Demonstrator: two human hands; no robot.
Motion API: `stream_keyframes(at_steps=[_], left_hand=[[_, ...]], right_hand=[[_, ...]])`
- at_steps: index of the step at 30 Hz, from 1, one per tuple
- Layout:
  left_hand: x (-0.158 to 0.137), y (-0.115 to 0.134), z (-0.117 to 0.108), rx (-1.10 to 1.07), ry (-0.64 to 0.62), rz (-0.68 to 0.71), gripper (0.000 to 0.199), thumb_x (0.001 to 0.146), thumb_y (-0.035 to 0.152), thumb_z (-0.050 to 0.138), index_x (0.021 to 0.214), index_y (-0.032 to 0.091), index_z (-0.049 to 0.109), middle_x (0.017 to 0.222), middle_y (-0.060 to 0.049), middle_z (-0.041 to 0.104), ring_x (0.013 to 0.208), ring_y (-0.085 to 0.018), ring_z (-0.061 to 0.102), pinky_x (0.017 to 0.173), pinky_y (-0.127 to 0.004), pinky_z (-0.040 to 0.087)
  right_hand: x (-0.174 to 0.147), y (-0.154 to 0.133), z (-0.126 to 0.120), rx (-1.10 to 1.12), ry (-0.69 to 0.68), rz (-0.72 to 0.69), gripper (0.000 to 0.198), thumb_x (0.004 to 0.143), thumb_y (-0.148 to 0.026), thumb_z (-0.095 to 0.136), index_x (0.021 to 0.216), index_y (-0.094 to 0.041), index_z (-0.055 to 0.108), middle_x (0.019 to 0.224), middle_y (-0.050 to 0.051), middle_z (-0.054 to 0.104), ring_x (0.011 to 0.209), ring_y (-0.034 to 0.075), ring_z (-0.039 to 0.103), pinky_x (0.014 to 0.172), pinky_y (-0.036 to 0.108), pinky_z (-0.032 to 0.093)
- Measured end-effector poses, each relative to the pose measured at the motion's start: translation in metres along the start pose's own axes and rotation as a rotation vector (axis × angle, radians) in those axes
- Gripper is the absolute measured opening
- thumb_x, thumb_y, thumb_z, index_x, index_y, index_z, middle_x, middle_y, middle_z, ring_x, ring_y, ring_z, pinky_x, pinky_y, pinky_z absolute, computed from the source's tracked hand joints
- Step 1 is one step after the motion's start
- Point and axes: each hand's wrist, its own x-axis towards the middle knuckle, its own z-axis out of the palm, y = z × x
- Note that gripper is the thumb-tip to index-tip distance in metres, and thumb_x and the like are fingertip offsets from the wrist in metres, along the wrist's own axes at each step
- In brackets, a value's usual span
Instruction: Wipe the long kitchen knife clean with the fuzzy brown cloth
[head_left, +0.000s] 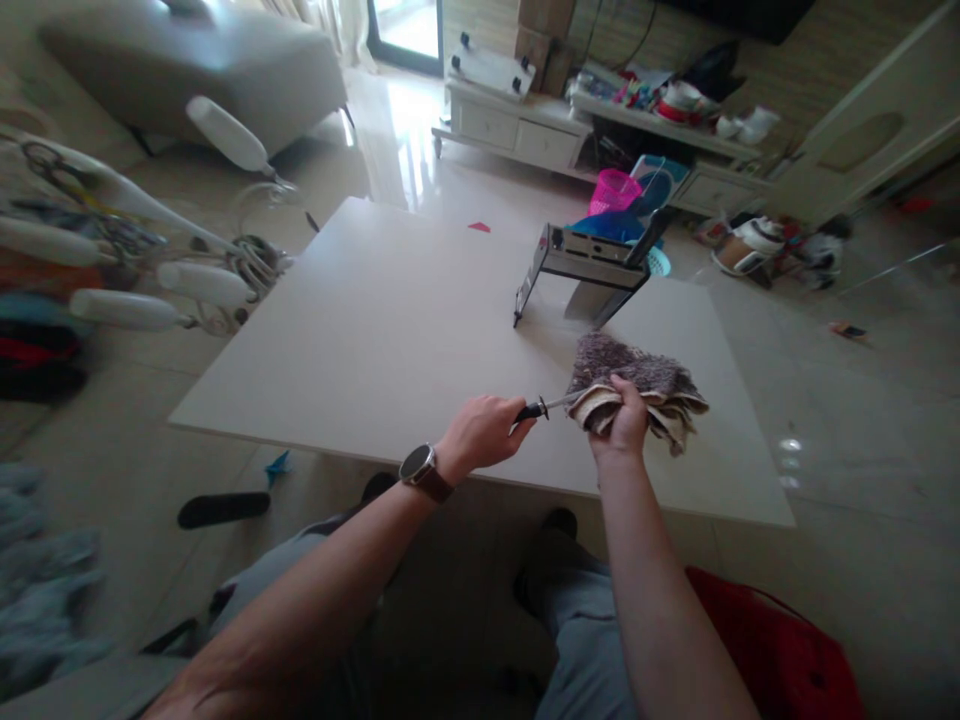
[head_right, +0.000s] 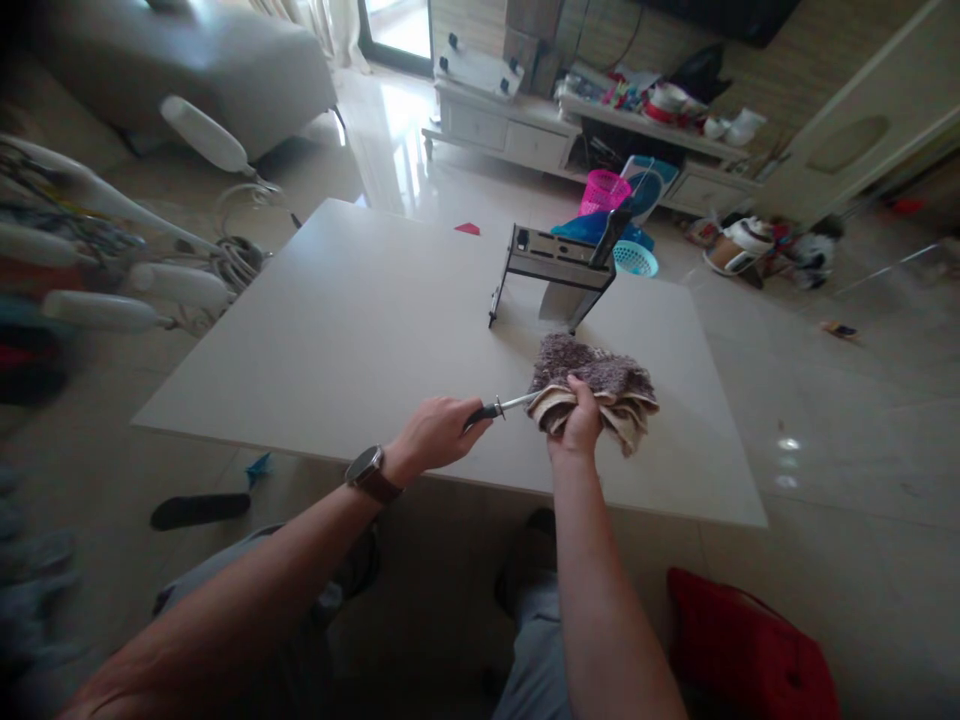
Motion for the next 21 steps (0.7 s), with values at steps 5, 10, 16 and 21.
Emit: stream_keyframes(at_steps=[5,10,16,21], left_hand=[[0.004,-0.003,0.003,-0.036,0.035,-0.044,0.033,0.101,0.044,0.049,0.091,0.020,0.068,0.078,-0.010,0.072,0.066,-0.022,0.062,0.059,-0.035,0.022],[0.005,0.003,0.002,-0.144,0.109,-0.115,0.032,0.100,0.042,0.051,0.083,0.020,0.066,0.076,-0.009,0.071,0.066,-0.021,0.059,0.061,-0.034,0.022],[-0.001,0.007,-0.003,-0.268,0.157,-0.123,0.034,0.099,0.040,0.051,0.078,0.019,0.067,0.071,-0.006,0.068,0.061,-0.016,0.051,0.062,-0.033,0.024],[-0.011,0.002,-0.003,-0.242,0.117,-0.070,0.040,0.099,0.046,0.050,0.076,0.019,0.067,0.067,-0.005,0.063,0.059,-0.016,0.048,0.060,-0.033,0.023]], right_hand=[[-0.009,0.006,0.007,-0.039,-0.077,0.103,0.023,0.064,-0.022,0.079,0.075,-0.020,0.059,0.069,-0.006,0.065,0.059,0.010,0.062,0.055,0.020,0.055],[-0.033,0.018,0.021,-0.132,-0.218,0.062,0.033,0.056,-0.021,0.088,0.080,-0.018,0.066,0.077,-0.004,0.071,0.068,0.013,0.067,0.062,0.023,0.058],[-0.043,0.024,0.024,-0.143,-0.226,0.009,0.034,0.055,-0.022,0.088,0.082,-0.018,0.068,0.082,-0.002,0.074,0.071,0.014,0.069,0.063,0.026,0.060],[-0.025,0.007,0.016,-0.004,-0.154,-0.093,0.029,0.060,-0.018,0.083,0.083,-0.020,0.065,0.079,-0.006,0.070,0.068,0.011,0.067,0.063,0.023,0.060]])
